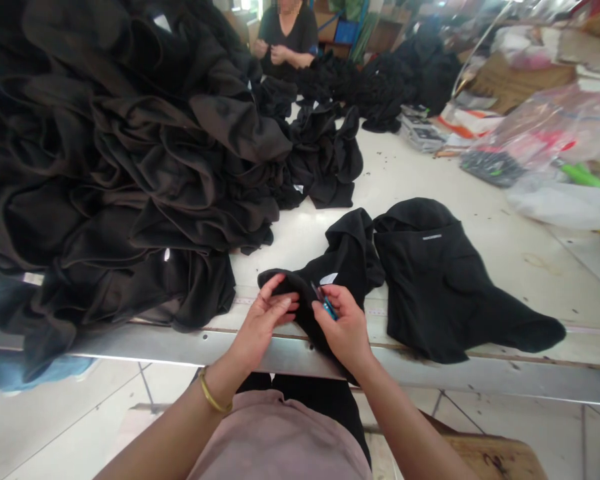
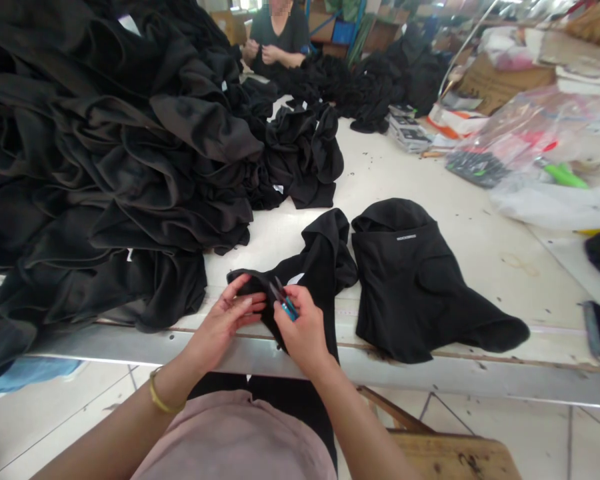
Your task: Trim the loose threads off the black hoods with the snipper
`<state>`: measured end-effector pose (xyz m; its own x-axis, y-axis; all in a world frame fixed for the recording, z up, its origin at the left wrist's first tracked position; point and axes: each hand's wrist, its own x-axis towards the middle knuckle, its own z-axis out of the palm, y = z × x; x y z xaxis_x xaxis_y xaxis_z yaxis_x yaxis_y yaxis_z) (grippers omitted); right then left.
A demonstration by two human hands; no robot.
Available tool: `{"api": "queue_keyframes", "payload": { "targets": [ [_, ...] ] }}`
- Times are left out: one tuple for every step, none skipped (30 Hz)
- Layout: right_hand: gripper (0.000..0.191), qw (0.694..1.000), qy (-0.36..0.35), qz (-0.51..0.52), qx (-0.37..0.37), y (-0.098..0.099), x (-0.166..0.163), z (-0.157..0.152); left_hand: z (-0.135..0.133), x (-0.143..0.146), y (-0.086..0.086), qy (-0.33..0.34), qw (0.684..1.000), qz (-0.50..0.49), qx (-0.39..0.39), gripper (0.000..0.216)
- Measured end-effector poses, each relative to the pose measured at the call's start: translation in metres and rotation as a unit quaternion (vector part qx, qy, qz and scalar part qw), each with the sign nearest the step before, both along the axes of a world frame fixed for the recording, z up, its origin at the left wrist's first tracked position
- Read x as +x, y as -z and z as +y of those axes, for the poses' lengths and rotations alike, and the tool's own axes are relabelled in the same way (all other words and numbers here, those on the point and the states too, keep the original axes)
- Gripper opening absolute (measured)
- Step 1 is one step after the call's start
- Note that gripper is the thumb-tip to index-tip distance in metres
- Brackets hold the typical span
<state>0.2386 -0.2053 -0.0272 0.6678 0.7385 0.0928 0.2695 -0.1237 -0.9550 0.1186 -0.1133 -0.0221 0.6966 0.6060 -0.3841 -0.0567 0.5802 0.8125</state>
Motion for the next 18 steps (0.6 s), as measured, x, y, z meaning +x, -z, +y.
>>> {"api": "queue_keyframes", "payload": {
  "targets": [
    [0.016, 0.996, 0.010, 0.086, -0.005, -0.001, -0.001, 0.002, 0.000, -0.001, 0.000, 0.012, 0.999, 0.017, 0.025, 0.059],
    [0.017, 0.985, 0.011, 0.171, -0.010, -0.002, -0.001, 0.003, 0.000, -0.001, 0.000, 0.028, 0.998, 0.027, 0.047, 0.067],
    [0.018, 0.969, 0.003, 0.247, -0.017, -0.002, -0.002, 0.003, 0.000, -0.001, 0.000, 0.043, 0.997, 0.025, 0.065, 0.070],
    [0.019, 0.952, -0.012, 0.306, -0.025, -0.003, -0.003, 0.003, 0.000, 0.000, 0.000, 0.051, 0.995, 0.015, 0.081, 0.070],
    [0.020, 0.937, -0.029, 0.346, -0.033, -0.003, -0.004, 0.002, 0.000, 0.000, 0.000, 0.049, 0.994, 0.005, 0.095, 0.067],
    [0.020, 0.929, -0.047, 0.366, -0.040, -0.003, -0.005, 0.000, -0.001, 0.001, 0.000, 0.043, 0.994, 0.000, 0.104, 0.059],
    [0.021, 0.928, -0.063, 0.364, -0.049, -0.004, -0.004, -0.003, 0.000, 0.002, 0.000, 0.036, 0.994, 0.001, 0.108, 0.050],
    [0.022, 0.936, -0.073, 0.340, -0.057, -0.006, -0.003, -0.006, 0.000, 0.002, -0.001, 0.030, 0.994, 0.009, 0.108, 0.041],
    [0.023, 0.951, -0.079, 0.291, -0.066, -0.008, -0.001, -0.010, 0.001, 0.002, -0.002, 0.025, 0.994, 0.019, 0.106, 0.034],
    [0.024, 0.969, -0.082, 0.219, -0.074, -0.011, 0.003, -0.014, 0.002, 0.002, -0.003, 0.022, 0.994, 0.027, 0.103, 0.031],
    [0.025, 0.984, -0.085, 0.130, -0.083, -0.014, 0.007, -0.019, 0.002, 0.002, -0.004, 0.019, 0.995, 0.031, 0.098, 0.031],
    [0.025, 0.991, -0.090, 0.031, -0.094, -0.018, 0.011, -0.023, 0.003, 0.001, -0.005, 0.017, 0.995, 0.029, 0.092, 0.031],
    [0.025, 0.987, -0.098, -0.071, -0.105, -0.021, 0.015, -0.027, 0.004, 0.000, -0.006, 0.018, 0.996, 0.026, 0.086, 0.032],
    [0.026, 0.973, -0.111, -0.169, -0.114, -0.024, 0.018, -0.031, 0.004, 0.000, -0.006, 0.022, 0.996, 0.022, 0.079, 0.032],
    [0.027, 0.951, -0.124, -0.257, -0.119, -0.026, 0.020, -0.034, 0.004, -0.001, -0.007, 0.026, 0.997, 0.019, 0.070, 0.032],
    [0.028, 0.925, -0.132, -0.335, -0.120, -0.028, 0.021, -0.036, 0.003, -0.001, -0.007, 0.031, 0.997, 0.017, 0.062, 0.033],
    [0.029, 0.899, -0.139, -0.399, -0.118, -0.029, 0.022, -0.037, 0.002, -0.001, -0.008, 0.035, 0.998, 0.016, 0.057, 0.033],
    [0.029, 0.874, -0.143, -0.450, -0.116, -0.030, 0.022, -0.037, 0.002, -0.001, -0.008, 0.038, 0.998, 0.016, 0.053, 0.032]
  ]
}}
